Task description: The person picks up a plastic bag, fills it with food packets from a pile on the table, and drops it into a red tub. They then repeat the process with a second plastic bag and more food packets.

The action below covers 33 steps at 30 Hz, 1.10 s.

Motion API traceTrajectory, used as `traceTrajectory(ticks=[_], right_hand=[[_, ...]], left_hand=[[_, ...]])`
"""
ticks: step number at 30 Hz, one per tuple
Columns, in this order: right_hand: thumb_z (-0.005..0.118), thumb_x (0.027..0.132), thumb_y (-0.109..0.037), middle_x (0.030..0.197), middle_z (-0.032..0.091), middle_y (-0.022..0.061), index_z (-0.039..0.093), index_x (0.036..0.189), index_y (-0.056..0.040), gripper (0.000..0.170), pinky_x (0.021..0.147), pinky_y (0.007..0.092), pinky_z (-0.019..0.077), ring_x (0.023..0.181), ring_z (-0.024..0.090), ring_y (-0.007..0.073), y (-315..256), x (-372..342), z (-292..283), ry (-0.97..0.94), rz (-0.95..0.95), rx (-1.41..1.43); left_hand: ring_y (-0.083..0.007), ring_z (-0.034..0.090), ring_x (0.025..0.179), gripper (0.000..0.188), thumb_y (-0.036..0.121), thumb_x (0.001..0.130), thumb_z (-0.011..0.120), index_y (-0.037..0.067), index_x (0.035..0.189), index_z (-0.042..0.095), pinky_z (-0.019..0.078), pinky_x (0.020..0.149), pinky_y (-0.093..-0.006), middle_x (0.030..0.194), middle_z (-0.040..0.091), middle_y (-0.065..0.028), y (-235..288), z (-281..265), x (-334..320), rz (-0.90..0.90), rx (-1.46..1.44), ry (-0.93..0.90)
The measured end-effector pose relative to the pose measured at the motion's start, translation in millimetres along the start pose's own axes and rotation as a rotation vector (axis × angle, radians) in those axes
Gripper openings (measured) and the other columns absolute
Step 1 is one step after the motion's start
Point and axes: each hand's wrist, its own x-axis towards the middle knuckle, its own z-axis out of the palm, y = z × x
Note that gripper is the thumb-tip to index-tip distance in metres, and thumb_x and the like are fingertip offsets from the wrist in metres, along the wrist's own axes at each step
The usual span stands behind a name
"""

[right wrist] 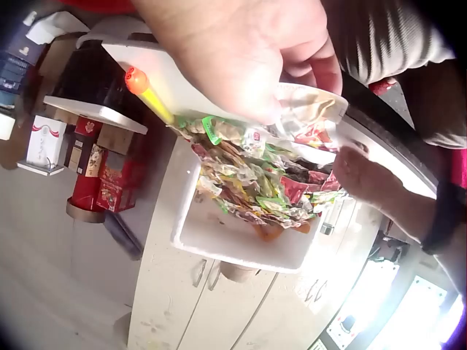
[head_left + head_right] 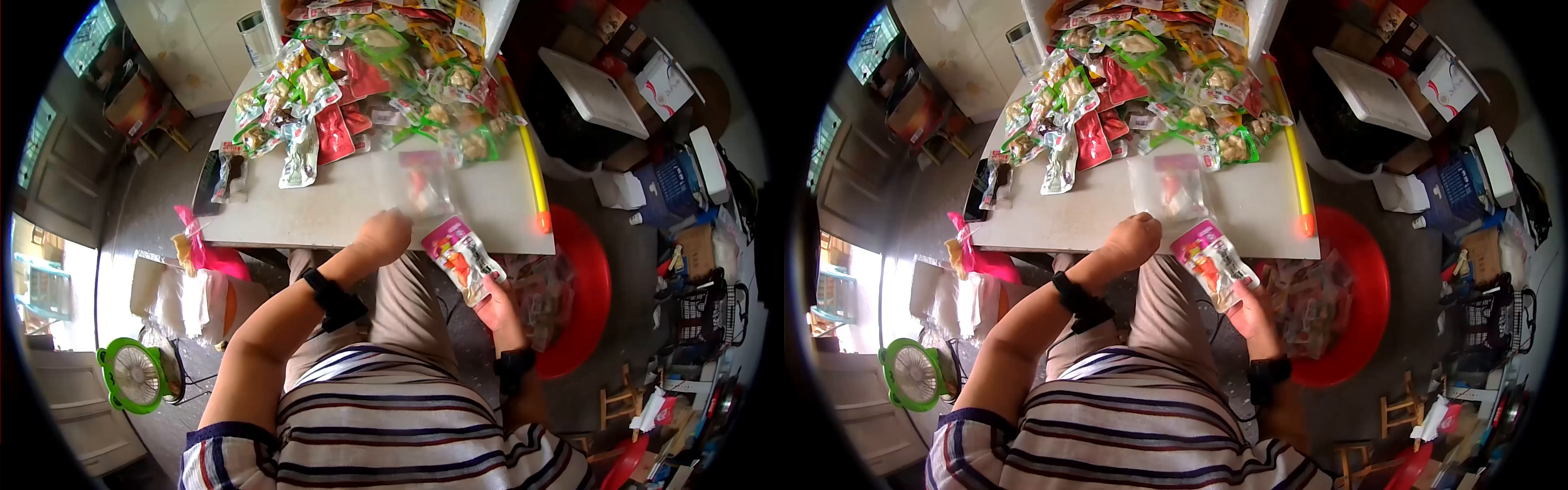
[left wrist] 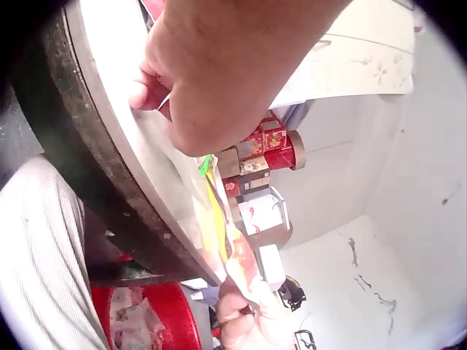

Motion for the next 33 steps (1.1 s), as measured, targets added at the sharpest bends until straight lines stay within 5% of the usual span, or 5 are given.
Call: traceTrajectory(ticks=[8,21,26,29,33], right_hand=[[0.05,0.079,-0.008,0.112,0.047,0.0107,0.037,0.116,-0.0009,0.04,0.085,0.0381,0.0399,0.102,0.047,0.023,-8,2,6,-0.061,0.013,-0.053],[0.05,0.08,-0.016,0.107,0.048,0.0045,0.042,0.108,-0.0107,0.03,0.074,0.035,0.0445,0.098,0.048,0.0181,9,43,44,-0.02,0.043,0.039],[0.049,0.079,-0.016,0.074,0.056,0.0031,0.047,0.092,-0.0105,0.014,0.042,0.0227,0.0422,0.054,0.055,0.0149,0,62,59,0.135,0.144,-0.558],[0.05,0.077,-0.013,0.073,0.054,0.0037,0.048,0.091,-0.0064,0.016,0.044,0.0203,0.0424,0.059,0.056,0.012,-6,62,46,0.167,0.083,-0.696],[0.05,0.078,-0.009,0.07,0.053,0.0024,0.051,0.086,-0.0081,0.009,0.049,0.0242,0.0444,0.054,0.051,0.0119,9,64,53,0.218,0.065,-0.251]], left_hand=[[-0.0306,0.052,0.073,0.012,0.015,0.075,0.046,0.005,0.075,0.052,0.0438,0.065,-0.0375,0.075,0.052,-0.0122,18,-5,-3,-0.035,-0.192,0.141],[-0.0248,0.053,0.066,0.014,0.014,0.067,0.053,0.006,0.078,0.051,0.0432,0.058,-0.0351,0.071,0.051,-0.0074,50,3,-15,0.285,-0.024,0.523],[-0.0242,0.052,0.07,0.011,0.014,0.065,0.053,0.008,0.073,0.05,0.0419,0.06,-0.0346,0.072,0.051,-0.0068,47,5,-24,0.224,0.029,0.393],[-0.0241,0.052,0.07,0.009,0.014,0.065,0.052,0.008,0.072,0.05,0.0416,0.061,-0.0348,0.071,0.051,-0.0068,41,13,-29,0.198,0.016,0.403],[-0.0239,0.051,0.07,0.009,0.014,0.065,0.052,0.008,0.072,0.05,0.0416,0.062,-0.0348,0.071,0.051,-0.0067,41,17,-31,0.22,-0.011,0.429]])
